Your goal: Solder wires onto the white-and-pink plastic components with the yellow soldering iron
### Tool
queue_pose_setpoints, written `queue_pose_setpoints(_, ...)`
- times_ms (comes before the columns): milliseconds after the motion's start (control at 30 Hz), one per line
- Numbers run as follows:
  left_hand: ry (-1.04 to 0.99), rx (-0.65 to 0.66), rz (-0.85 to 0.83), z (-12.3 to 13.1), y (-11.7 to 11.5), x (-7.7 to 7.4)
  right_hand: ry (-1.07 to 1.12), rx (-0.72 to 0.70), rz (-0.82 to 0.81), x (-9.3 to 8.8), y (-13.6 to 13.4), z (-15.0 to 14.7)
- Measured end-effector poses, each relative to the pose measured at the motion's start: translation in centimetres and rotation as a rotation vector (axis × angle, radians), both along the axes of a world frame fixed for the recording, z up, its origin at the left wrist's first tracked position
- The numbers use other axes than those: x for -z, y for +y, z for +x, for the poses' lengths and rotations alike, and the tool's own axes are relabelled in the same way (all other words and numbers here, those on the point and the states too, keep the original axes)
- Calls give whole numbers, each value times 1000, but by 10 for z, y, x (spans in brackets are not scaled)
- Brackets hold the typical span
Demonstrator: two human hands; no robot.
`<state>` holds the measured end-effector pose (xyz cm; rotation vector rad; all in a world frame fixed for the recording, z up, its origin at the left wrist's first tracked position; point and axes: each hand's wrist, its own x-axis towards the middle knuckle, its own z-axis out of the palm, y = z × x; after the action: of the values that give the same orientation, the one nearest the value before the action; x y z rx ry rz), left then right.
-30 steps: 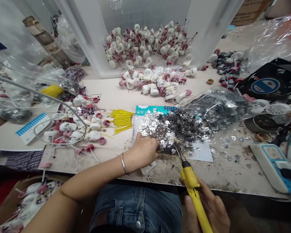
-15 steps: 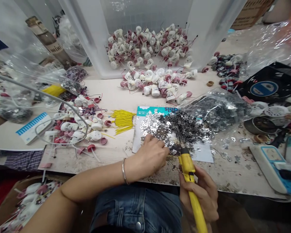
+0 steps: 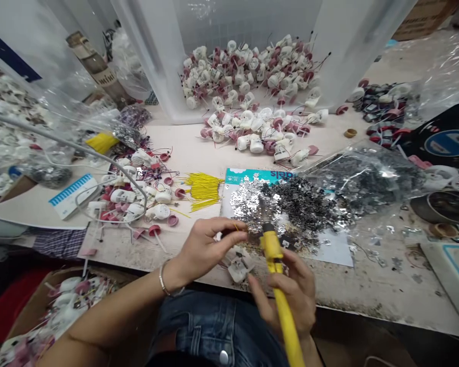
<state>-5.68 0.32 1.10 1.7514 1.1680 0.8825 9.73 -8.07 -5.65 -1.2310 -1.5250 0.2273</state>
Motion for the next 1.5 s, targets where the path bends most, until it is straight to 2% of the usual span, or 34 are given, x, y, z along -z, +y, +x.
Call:
queue_pose_setpoints(67,139,-18,200,-18,1,-2,-85,-90,-27,5,2,-4)
queue_pose_setpoints(133,302,-26,343,-37,0,-2,-98,-86,-48,8,4,-4)
queue_pose_setpoints(200,434,-45,392,-52,-3,2,-30,24,-69,7,6,-2)
queue_pose_setpoints(267,462,-4,330,-60,-10,8,71,146,-136,5,6,1)
queue_pose_setpoints(333,339,84,203,-58,-19,12,147,199,-206,3,7,2)
queue_pose_setpoints(400,133,149,105,-49,-31,16,164,198,-221,4,9,1)
queue_pose_setpoints(500,-48,133,142,-32,-44,23,95,208,-165,9,13,-4)
queue_pose_setpoints(633,85,127,281,-21,-49,36,21,176,-70,13,14,-7)
queue_pose_setpoints(767,261,118,198,-18,-48,43,126,18,-78,10,10,-8)
queue_pose_setpoints(900,227,139,30,-13,-47,37,188,9,-103,6,4,-14)
queue_pose_setpoints(967,199,118,-37,-11,-47,32,194,47,-40,5,0,-17)
queue_pose_setpoints(1033,196,99,-68,-10,-47,28,192,5,9,5,-3,-19)
queue_pose_setpoints(1133,198,91,-95,-11,-47,26,192,-95,-34,2,-6,-20)
queue_pose_setpoints(1300,215,23,-125,-14,-54,34,343,42,-50,-7,-8,-12)
queue_pose_setpoints(1367,232,-13,-93,-14,-60,38,281,48,-15,-8,-14,-3)
queue_pose_setpoints(1467,282,-45,69,-13,-67,43,152,51,69,-8,-34,11)
queue_pose_setpoints(1500,307,-48,115,-13,-68,44,90,53,27,-9,-43,16)
